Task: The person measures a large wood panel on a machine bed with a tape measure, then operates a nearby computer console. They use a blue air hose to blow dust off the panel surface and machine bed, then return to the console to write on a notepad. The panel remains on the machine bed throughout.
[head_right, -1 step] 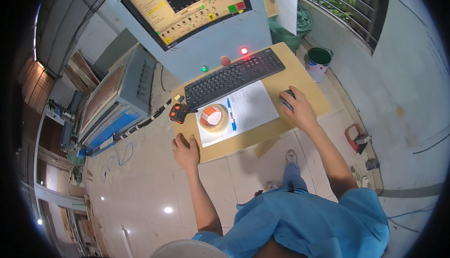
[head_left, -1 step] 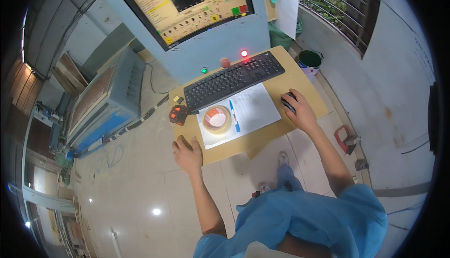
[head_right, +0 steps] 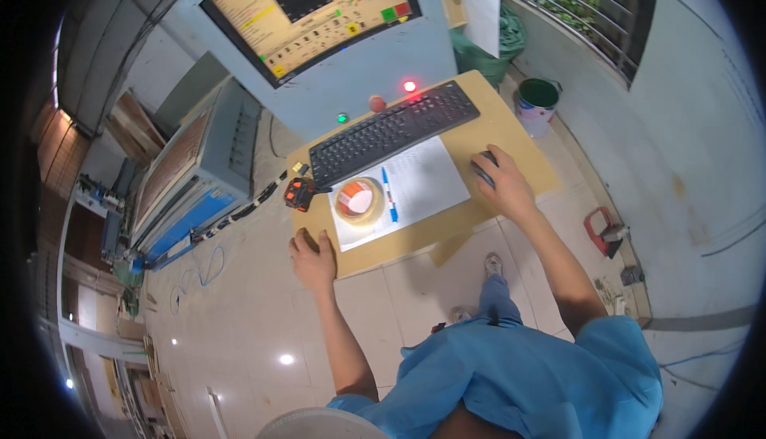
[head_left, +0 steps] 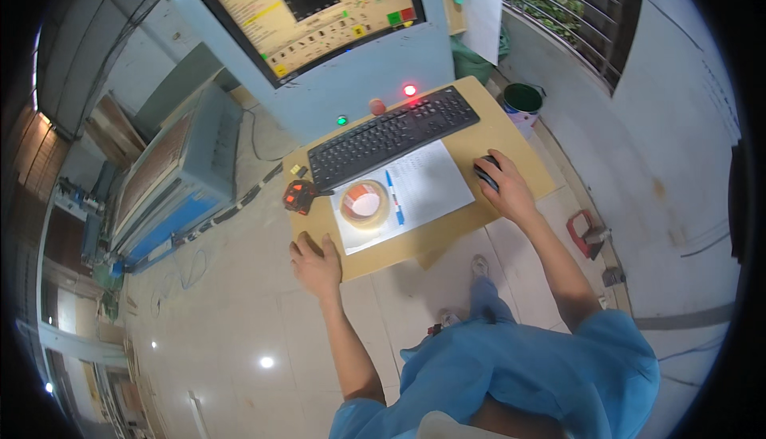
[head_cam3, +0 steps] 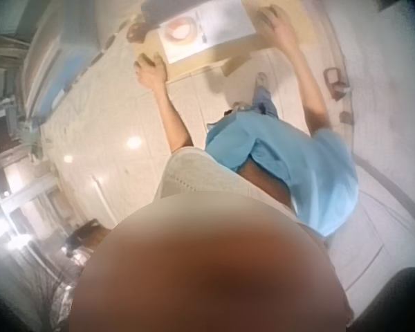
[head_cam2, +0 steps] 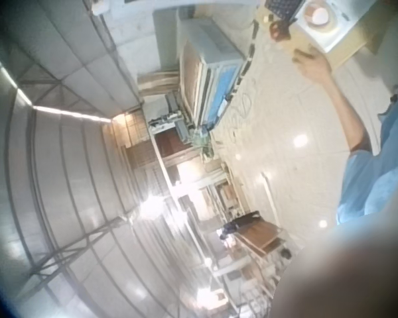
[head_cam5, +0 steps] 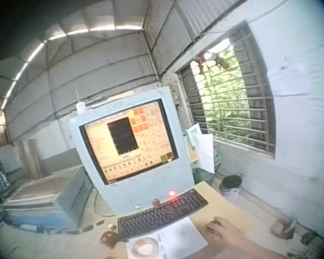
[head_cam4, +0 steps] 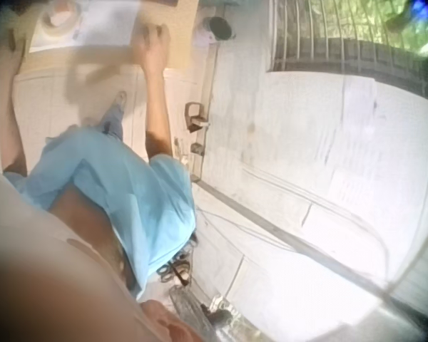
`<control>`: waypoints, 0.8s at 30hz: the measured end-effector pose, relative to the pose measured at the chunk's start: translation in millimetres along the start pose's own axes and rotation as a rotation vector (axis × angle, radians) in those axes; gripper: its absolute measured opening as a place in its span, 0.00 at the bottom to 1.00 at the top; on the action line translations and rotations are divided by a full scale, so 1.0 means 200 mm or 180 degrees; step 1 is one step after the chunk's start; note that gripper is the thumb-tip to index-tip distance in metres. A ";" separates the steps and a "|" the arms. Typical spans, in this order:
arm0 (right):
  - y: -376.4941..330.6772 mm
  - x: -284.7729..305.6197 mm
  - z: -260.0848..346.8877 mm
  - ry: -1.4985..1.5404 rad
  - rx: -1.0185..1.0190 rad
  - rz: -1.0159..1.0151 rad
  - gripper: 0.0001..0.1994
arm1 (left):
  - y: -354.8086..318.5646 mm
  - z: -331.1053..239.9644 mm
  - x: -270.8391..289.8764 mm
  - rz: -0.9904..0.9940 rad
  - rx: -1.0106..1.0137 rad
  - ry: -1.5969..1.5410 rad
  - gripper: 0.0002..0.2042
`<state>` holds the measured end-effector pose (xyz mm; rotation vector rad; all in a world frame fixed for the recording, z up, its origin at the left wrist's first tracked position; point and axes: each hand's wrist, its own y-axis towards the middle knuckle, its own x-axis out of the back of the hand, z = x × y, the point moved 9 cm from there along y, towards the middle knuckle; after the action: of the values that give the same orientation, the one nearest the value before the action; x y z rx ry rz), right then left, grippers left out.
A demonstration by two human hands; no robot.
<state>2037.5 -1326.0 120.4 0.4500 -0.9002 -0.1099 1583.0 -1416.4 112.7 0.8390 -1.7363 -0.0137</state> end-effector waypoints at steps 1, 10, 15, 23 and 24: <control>-0.01 0.01 0.01 0.0018 0.0076 -0.0062 0.23 | 0.00 0.00 0.00 -0.0012 -0.0018 0.0011 0.30; 0.34 0.07 0.02 0.0413 0.0581 -0.0595 0.23 | 0.02 0.01 -0.02 0.0025 0.0008 -0.0056 0.27; 0.72 -0.12 0.02 -0.0096 0.0661 -0.0247 0.17 | 0.02 0.01 0.00 -0.0048 0.0005 -0.0104 0.26; 0.89 -0.23 -0.03 -0.0194 0.0478 0.0147 0.15 | 0.02 -0.01 0.00 -0.0009 0.0059 -0.0110 0.25; 0.89 -0.26 0.00 -0.0196 0.0619 0.0248 0.15 | 0.02 -0.01 0.01 -0.0021 0.0062 -0.0091 0.25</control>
<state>1988.9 -1150.0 157.1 0.5941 -0.9923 0.0358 1582.4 -1414.6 115.9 0.8627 -1.7631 -0.0133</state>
